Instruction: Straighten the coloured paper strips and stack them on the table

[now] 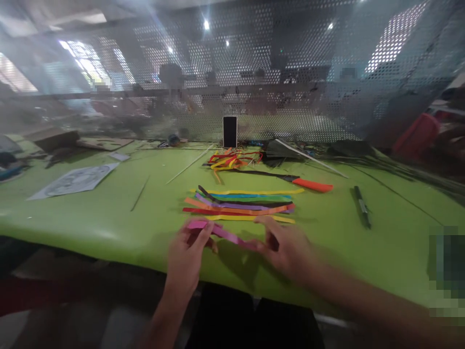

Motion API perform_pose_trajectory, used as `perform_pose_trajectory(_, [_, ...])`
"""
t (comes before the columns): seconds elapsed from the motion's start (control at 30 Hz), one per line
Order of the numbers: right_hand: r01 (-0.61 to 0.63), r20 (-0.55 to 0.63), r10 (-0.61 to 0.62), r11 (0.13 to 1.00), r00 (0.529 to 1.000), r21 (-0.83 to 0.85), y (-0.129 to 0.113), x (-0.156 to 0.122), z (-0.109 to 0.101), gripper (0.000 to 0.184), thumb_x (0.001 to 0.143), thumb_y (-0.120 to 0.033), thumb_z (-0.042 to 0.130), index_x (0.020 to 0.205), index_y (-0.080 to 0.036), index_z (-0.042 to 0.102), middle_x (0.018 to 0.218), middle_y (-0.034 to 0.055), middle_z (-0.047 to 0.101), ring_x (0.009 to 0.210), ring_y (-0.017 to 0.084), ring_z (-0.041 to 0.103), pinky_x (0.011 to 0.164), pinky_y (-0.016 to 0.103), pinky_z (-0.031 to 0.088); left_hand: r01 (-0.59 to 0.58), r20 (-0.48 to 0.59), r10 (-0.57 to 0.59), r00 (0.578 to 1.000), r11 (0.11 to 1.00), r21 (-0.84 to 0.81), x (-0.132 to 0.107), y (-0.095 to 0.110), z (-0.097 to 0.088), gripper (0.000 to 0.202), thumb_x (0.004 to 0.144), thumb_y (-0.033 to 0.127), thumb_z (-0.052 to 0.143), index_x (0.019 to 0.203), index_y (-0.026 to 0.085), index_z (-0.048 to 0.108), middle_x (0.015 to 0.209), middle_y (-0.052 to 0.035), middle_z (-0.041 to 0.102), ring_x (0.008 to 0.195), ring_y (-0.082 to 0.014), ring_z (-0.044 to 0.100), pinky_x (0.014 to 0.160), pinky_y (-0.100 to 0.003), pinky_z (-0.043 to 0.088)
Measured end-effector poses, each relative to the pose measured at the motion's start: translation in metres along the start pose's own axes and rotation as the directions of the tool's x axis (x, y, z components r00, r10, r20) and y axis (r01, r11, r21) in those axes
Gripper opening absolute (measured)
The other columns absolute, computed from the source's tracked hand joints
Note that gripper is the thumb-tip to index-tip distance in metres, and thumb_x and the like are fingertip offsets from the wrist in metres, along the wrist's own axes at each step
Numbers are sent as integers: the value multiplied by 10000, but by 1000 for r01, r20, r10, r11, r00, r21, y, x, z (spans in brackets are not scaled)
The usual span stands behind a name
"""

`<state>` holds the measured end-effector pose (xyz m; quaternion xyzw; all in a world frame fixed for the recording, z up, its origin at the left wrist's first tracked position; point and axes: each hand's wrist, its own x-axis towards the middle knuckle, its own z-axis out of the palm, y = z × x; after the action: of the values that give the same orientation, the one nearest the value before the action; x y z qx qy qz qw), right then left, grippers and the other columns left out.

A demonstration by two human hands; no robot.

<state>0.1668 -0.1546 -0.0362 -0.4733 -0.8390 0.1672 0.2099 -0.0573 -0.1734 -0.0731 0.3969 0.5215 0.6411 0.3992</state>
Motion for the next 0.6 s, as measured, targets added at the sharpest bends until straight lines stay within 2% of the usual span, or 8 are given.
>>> perform_pose_trajectory(0.07, [38, 31, -35, 991, 999, -132, 1, 0, 0, 212, 944, -384, 582, 902, -207, 692, 642, 4, 647, 553, 150, 521, 534, 264, 278, 25, 25, -24, 999, 999, -20, 1, 2, -4, 289, 753, 444, 799, 839, 192, 688, 879, -59, 723, 604, -150, 613, 480, -268, 498])
perform_pose_trajectory(0.13, [62, 36, -55, 974, 998, -217, 4, -1, 2, 260, 943, -334, 585, 732, -204, 661, 655, 15, 652, 570, 146, 516, 546, 268, 261, 15, 21, -14, 1000, 1000, -19, 0, 5, -8, 298, 727, 448, 814, 821, 185, 708, 880, -61, 719, 608, -142, 599, 483, -258, 493])
perform_pose_trajectory(0.23, [89, 29, -84, 959, 996, -269, 9, -4, 4, 240, 923, -296, 597, 705, -204, 636, 660, 13, 652, 575, 143, 511, 549, 268, 252, 42, 43, -42, 998, 999, 8, -1, 9, -15, 299, 743, 478, 790, 739, 186, 724, 736, -45, 686, 538, -121, 548, 453, -242, 451])
perform_pose_trajectory(0.33, [130, 27, -128, 946, 991, -296, 13, -11, 5, 209, 900, -261, 609, 699, -205, 601, 658, 9, 640, 582, 146, 512, 546, 268, 260, 121, 155, -125, 980, 992, 35, -1, 15, -23, 329, 750, 519, 776, 702, 195, 748, 615, -45, 637, 516, -133, 544, 436, -237, 429])
perform_pose_trajectory(0.43, [157, 15, -160, 940, 987, -303, 14, -16, 4, 188, 899, -257, 618, 720, -207, 592, 659, 10, 624, 597, 158, 532, 546, 273, 272, 185, 307, -197, 931, 980, 67, 2, 24, -29, 366, 725, 554, 787, 658, 196, 749, 602, -60, 625, 516, -138, 539, 427, -232, 418])
perform_pose_trajectory(0.6, [124, 63, -111, 949, 992, -291, 14, -14, 3, 136, 911, -234, 633, 780, -210, 606, 697, 10, 625, 610, 162, 543, 556, 276, 308, 233, 503, -302, 810, 952, 197, 12, 33, -37, 404, 755, 577, 746, 625, 195, 732, 628, -67, 612, 487, -122, 480, 408, -226, 372])
